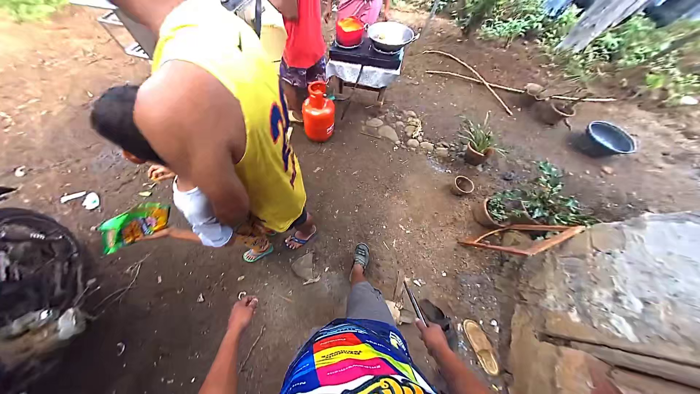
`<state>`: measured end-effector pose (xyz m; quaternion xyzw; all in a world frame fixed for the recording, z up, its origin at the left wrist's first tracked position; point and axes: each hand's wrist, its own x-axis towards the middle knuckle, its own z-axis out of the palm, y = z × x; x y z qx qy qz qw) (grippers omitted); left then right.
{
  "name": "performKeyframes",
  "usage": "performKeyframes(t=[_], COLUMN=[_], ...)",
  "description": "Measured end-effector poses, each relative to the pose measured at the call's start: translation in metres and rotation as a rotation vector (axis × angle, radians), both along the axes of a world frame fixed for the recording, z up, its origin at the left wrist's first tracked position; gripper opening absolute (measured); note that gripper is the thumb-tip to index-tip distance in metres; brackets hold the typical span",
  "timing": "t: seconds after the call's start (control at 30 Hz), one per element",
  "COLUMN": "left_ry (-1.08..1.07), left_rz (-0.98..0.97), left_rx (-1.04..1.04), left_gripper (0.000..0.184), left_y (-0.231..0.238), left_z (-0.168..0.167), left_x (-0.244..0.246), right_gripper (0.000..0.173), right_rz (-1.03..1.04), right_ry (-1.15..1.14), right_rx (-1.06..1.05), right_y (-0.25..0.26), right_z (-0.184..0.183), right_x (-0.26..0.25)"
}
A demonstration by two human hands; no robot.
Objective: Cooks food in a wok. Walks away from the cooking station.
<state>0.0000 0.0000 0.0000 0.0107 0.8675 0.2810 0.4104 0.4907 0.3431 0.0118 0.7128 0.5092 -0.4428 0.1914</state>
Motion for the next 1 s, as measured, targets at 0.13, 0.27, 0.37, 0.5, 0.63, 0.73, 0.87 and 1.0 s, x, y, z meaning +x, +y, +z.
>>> performKeyframes(t=[0.13, 0.27, 0.37, 0.5, 0.63, 0.73, 0.87, 1.0], left_ry=[-0.076, -0.252, -0.287, -0.132, -0.163, -0.210, -0.276, -0.295], left_rz=[-0.014, -0.178, -0.288, -0.188, -0.269, -0.268, -0.176, -0.260], left_rx=[-0.004, -0.146, -0.136, 0.034, -0.022, -0.070, -0.121, -0.142], left_gripper=[0.033, 0.037, 0.040, 0.035, 0.035, 0.036, 0.038, 0.040], left_y=[0.128, 0.238, 0.328, 0.442, 0.521, 0.565, 0.620, 0.701], left_z=[-0.039, -0.078, -0.059, -0.031, -0.041, -0.063, -0.087, -0.113], left_x=[-0.008, 0.005, -0.010, -0.053, -0.112, -0.158, -0.224, -0.312], right_gripper=[0.060, 0.063, 0.064, 0.058, 0.055, 0.054, 0.044, 0.037], right_rz=[0.001, -0.003, 0.002, 0.189, 0.171, 0.062, -0.039, -0.095], right_ry=[-0.059, -0.030, 0.034, 0.166, 0.289, 0.347, 0.525, 0.608], right_rx=[-0.064, -0.066, -0.025, 0.101, 0.290, 0.352, 0.363, 0.403], right_y=[0.093, 0.216, 0.318, 0.460, 0.565, 0.618, 0.679, 0.741], right_z=[-0.041, -0.078, -0.059, -0.029, 0.004, 0.031, 0.047, 0.074], right_x=[-0.007, -0.040, -0.099, -0.189, -0.283, -0.349, -0.417, -0.476])
